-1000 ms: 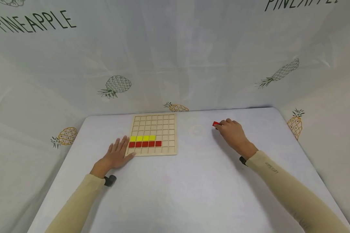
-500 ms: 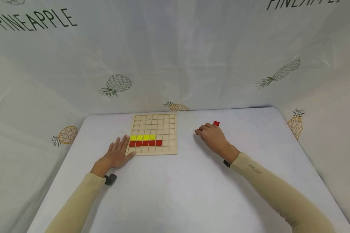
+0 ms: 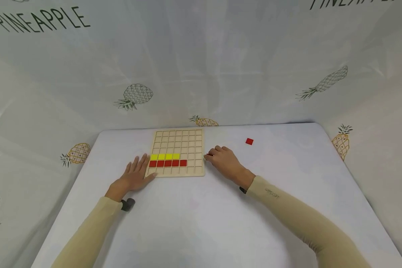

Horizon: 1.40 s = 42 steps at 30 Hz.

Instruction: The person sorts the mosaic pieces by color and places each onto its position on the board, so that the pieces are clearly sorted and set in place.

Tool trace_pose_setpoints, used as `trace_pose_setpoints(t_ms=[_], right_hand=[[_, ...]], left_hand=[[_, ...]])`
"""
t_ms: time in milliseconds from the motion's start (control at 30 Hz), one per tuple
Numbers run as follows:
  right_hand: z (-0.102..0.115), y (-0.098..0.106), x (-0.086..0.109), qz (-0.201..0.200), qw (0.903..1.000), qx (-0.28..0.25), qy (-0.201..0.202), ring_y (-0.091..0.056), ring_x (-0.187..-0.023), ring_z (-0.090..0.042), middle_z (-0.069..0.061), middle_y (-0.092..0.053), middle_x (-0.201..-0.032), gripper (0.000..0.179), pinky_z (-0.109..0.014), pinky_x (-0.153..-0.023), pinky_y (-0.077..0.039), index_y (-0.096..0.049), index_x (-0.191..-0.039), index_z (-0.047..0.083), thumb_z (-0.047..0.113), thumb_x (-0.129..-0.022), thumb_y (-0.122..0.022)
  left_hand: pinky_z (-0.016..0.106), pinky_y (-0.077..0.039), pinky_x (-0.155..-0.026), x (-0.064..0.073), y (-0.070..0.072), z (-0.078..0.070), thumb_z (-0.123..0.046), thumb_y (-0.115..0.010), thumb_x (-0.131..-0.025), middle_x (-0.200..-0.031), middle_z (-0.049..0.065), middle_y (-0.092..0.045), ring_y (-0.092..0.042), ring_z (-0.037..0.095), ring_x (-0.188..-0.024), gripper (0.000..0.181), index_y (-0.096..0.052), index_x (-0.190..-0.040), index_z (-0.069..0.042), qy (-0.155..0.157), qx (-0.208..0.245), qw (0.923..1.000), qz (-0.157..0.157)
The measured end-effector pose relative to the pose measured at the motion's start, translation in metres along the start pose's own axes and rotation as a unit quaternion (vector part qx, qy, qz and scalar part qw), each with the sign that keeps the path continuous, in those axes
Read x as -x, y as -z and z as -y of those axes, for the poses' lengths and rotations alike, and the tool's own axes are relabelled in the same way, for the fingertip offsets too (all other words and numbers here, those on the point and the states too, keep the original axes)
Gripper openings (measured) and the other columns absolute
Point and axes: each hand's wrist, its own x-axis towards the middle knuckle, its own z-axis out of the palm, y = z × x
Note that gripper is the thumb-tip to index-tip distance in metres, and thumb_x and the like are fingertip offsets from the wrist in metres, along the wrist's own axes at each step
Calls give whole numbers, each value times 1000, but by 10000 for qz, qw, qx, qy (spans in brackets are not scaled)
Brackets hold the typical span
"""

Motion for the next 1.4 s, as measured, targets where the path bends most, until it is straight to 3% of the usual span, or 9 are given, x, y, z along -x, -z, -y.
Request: trace_pose_setpoints(t_ms=[467, 700, 1100, 1400], right_hand=[[27, -8, -28, 221, 9991, -36, 370, -69, -106, -22, -3, -76, -114, 38, -37, -90, -60, -80, -122, 17, 4, -87, -86], [34, -15, -38, 101, 9987, -67, 504, -70, -103, -21, -1, -77, -110, 32, -36, -88, -60, -82, -117, 20, 6, -88, -86], [43, -15, -51, 714, 9954, -633, 51, -67, -104, -22, -2, -78, -112, 25, -38, -93, -60, -81, -120, 19, 15, -96, -80], [43, -18, -53, 750, 9950, -660, 24, -68, -102, -21, -1, -79, -111, 22, -37, -91, -60, -83, -117, 18, 16, -95, -80]], left_hand=[[65, 7, -128, 1, 3, -3, -56, -48, -107, -177, 20, 6, 9, 46, -162, 95, 1, -169, -3, 30, -16, 10000, 33], [64, 7, -128, -2, 1, -1, -58, -48, -106, -177, 19, 7, 9, 46, -162, 97, 1, -170, -4, 72, -84, 9999, 62], [64, 7, -128, -3, 1, 0, -57, -48, -106, -177, 18, 7, 9, 46, -162, 96, 1, -170, -4, 73, -98, 9999, 60], [63, 7, -128, -2, 1, 0, -57, -47, -107, -177, 18, 8, 10, 45, -162, 96, 2, -170, -4, 64, -78, 9999, 65]])
